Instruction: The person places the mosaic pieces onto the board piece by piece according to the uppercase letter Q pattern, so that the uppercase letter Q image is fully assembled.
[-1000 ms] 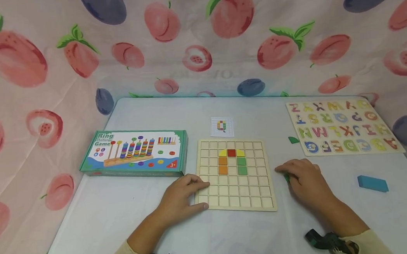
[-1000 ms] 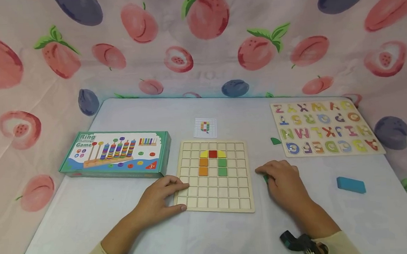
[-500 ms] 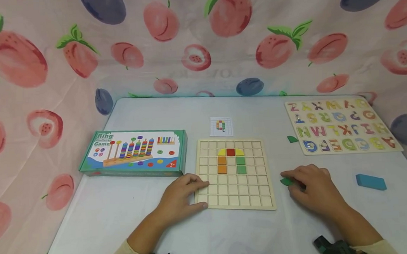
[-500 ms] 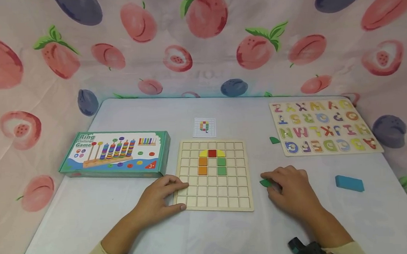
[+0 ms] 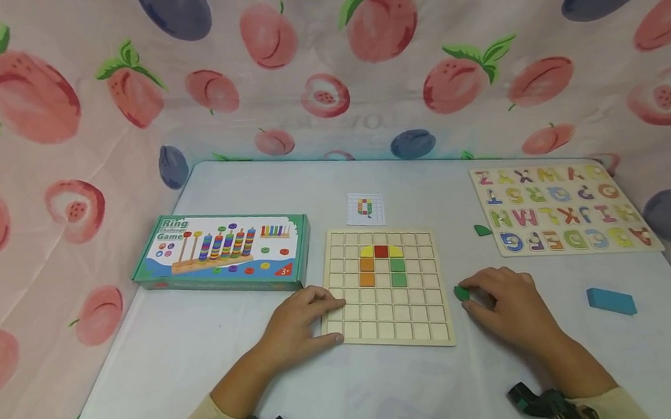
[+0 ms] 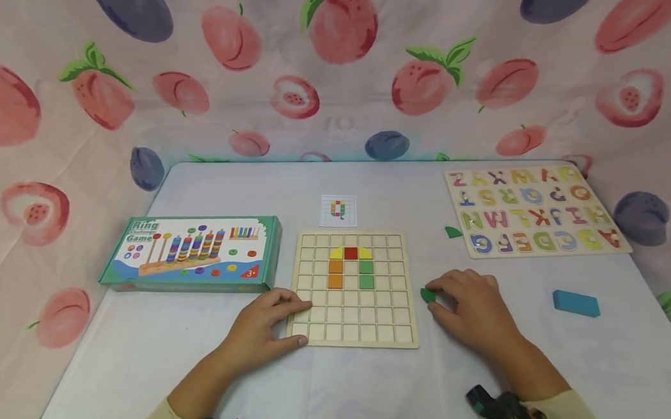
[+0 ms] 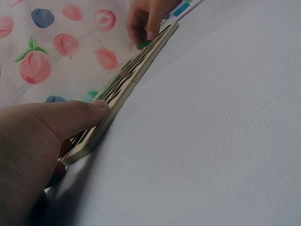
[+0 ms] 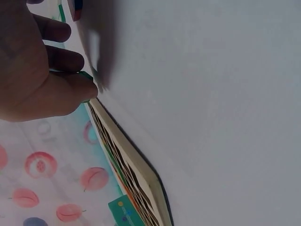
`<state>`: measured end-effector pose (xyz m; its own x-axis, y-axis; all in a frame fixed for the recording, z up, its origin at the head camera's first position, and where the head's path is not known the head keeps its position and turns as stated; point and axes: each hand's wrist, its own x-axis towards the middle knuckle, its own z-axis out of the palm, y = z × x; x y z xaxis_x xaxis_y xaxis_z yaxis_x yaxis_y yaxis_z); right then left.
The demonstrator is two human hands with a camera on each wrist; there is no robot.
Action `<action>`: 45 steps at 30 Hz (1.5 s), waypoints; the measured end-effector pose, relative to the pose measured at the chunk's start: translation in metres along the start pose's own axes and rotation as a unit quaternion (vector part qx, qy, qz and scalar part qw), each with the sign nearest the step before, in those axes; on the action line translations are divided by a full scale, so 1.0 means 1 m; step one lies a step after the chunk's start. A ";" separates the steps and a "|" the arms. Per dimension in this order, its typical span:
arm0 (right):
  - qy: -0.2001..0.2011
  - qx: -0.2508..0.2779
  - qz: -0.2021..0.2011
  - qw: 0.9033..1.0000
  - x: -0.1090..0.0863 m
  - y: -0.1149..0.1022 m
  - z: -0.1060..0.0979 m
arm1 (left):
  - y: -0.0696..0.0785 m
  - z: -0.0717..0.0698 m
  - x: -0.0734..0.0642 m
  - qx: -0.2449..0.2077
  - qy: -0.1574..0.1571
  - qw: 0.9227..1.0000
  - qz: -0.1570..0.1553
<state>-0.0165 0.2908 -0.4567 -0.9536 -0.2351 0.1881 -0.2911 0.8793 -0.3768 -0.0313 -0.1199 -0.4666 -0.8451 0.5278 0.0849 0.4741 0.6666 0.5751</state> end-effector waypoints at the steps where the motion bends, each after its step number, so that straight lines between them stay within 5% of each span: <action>1: 0.000 0.000 -0.002 1.000 0.001 -0.001 0.001 | 0.000 0.000 0.000 0.000 0.000 1.000 0.000; 16: -0.005 0.036 -0.040 0.999 0.026 -0.027 0.019 | 0.001 -0.001 0.001 0.004 -0.009 1.000 -0.007; 35: -0.059 0.035 -0.059 0.996 0.061 -0.103 0.057 | -0.001 0.000 0.000 0.003 -0.006 1.000 -0.002; 45: -0.030 0.031 -0.061 0.997 0.063 -0.115 0.067 | -0.002 0.000 0.001 0.008 -0.004 1.000 0.007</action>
<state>-0.0483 0.1470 -0.4619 -0.9132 -0.3650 0.1811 -0.4075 0.8158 -0.4104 -0.0332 -0.1206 -0.4680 -0.8364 0.5412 0.0869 0.4901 0.6674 0.5606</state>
